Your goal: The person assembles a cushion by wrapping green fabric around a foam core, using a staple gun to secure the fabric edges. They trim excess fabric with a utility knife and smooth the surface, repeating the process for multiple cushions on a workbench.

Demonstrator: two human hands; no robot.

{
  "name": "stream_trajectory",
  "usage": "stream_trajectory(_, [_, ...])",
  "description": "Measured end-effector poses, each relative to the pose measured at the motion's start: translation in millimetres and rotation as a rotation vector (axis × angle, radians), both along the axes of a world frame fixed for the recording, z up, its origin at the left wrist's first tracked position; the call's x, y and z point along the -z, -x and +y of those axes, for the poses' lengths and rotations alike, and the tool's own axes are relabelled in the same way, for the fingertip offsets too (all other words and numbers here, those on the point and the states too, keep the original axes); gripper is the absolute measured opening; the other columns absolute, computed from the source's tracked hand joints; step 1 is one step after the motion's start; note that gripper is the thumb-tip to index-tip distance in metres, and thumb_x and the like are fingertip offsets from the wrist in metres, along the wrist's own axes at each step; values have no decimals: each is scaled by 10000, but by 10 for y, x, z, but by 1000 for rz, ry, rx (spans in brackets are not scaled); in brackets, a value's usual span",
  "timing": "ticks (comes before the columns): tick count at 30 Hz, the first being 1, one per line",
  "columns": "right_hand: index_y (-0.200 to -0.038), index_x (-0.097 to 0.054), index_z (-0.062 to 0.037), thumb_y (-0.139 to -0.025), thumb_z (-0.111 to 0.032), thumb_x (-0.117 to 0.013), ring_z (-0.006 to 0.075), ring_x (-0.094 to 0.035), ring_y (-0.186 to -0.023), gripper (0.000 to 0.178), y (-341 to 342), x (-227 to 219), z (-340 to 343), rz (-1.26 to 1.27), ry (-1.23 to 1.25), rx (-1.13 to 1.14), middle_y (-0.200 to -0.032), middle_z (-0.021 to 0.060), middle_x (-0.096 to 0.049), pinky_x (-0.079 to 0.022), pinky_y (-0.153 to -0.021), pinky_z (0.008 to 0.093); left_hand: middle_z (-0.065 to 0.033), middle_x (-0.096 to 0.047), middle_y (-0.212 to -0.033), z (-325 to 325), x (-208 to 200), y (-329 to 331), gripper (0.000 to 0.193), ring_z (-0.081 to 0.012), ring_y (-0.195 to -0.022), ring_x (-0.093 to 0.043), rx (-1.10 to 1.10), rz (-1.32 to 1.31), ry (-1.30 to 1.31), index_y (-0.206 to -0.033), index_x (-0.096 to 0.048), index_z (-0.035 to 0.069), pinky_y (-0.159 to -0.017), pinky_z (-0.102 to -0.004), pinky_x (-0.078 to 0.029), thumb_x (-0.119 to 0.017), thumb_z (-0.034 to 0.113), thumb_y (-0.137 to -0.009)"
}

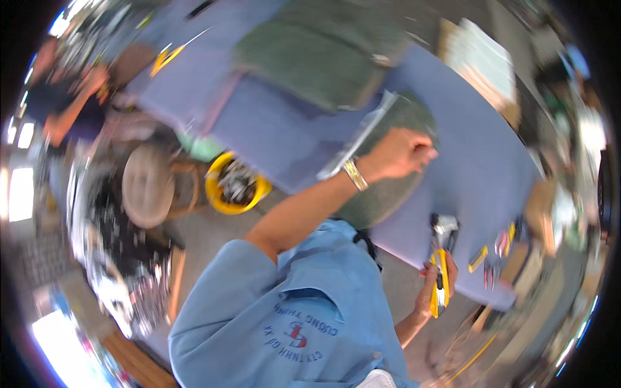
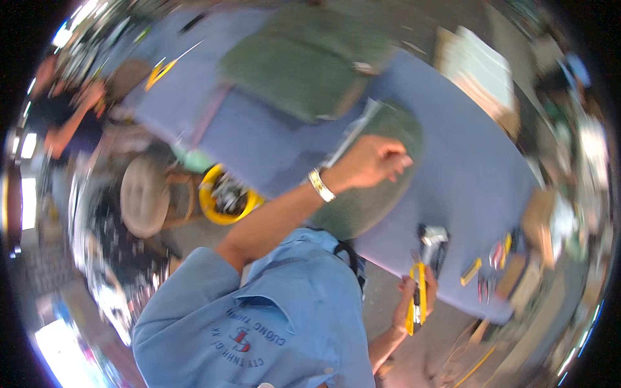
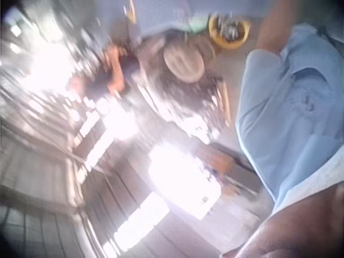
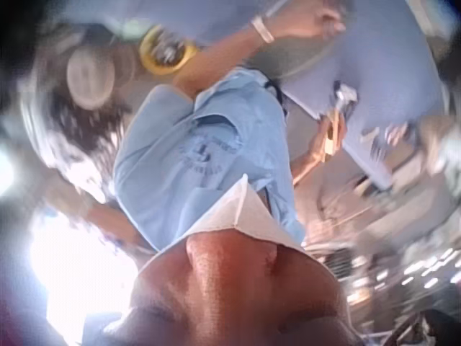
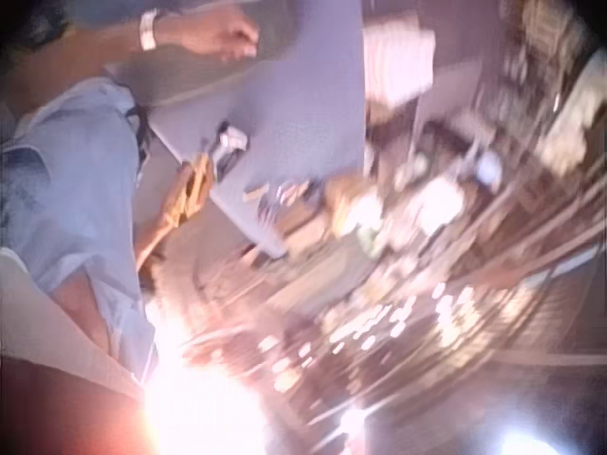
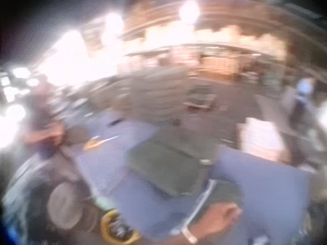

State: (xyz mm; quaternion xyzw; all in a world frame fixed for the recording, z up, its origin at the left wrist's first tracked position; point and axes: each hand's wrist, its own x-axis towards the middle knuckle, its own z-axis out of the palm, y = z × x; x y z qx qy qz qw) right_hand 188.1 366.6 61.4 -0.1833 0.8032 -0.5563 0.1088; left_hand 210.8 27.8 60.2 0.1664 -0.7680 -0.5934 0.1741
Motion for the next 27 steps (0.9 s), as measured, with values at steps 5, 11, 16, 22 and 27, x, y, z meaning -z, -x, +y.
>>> stream_trajectory(5, [-1379, -591, 19, -979, -72, -662, 142, -672, -812, 416, 121, -97, -480, 83, -141, -406, -1057, 139, -707, -556, -727, 258, -102, -706, -879, 128, 34, -1986, 209, -185, -775, -653, -451, 97, 182, -923, -735, 4, -697, -328, -511, -763, 209, -947])
stream_trajectory(11, [-1356, -600, 32, -999, -85, -667, 155, -672, -903, 382, 290, -200, -838, 248, -212, -729, -1133, 158, -707, -544, -818, 277, -57, -684, -870, 697, 561, -3842, 236, -137, -716, -606, -772, -779, 231, -991, -791, 51, -626, -320, -466, -775, 282, -949])
stream_trajectory(16, [-1360, -611, 16, -1000, -105, -670, 190, -677, -988, 385, 225, -206, -869, 243, -251, -773, -1139, 164, -707, -537, -884, 296, -65, -721, -852, 986, 1389, -4386, 224, -110, -646, -614, -1046, -686, -601, -1013, -778, 14, -553, -269, -472, -755, 233, -969])
stream_trajectory(22, [-1369, -608, 7, -997, -116, -677, 175, -672, -938, 398, 249, -250, -513, 175, -329, -585, -1140, 149, -716, -546, -848, 285, -77, -735, -815, 1001, 2168, -4854, 132, -117, -612, -640, -1220, -599, -811, -972, -760, -47, -489, -232, -466, -704, 70, -948])
stream_trajectory(27, [-1361, -617, 11, -993, -117, -676, 148, -673, -881, 394, 348, -147, -101, 253, -356, -471, -1152, 142, -717, -550, -795, 257, -78, -741, -906, 547, 2464, -5319, 148, -154, -720, -695, -1247, -579, -773, -1049, -723, -27, -586, -247, -537, -684, 77, -951])
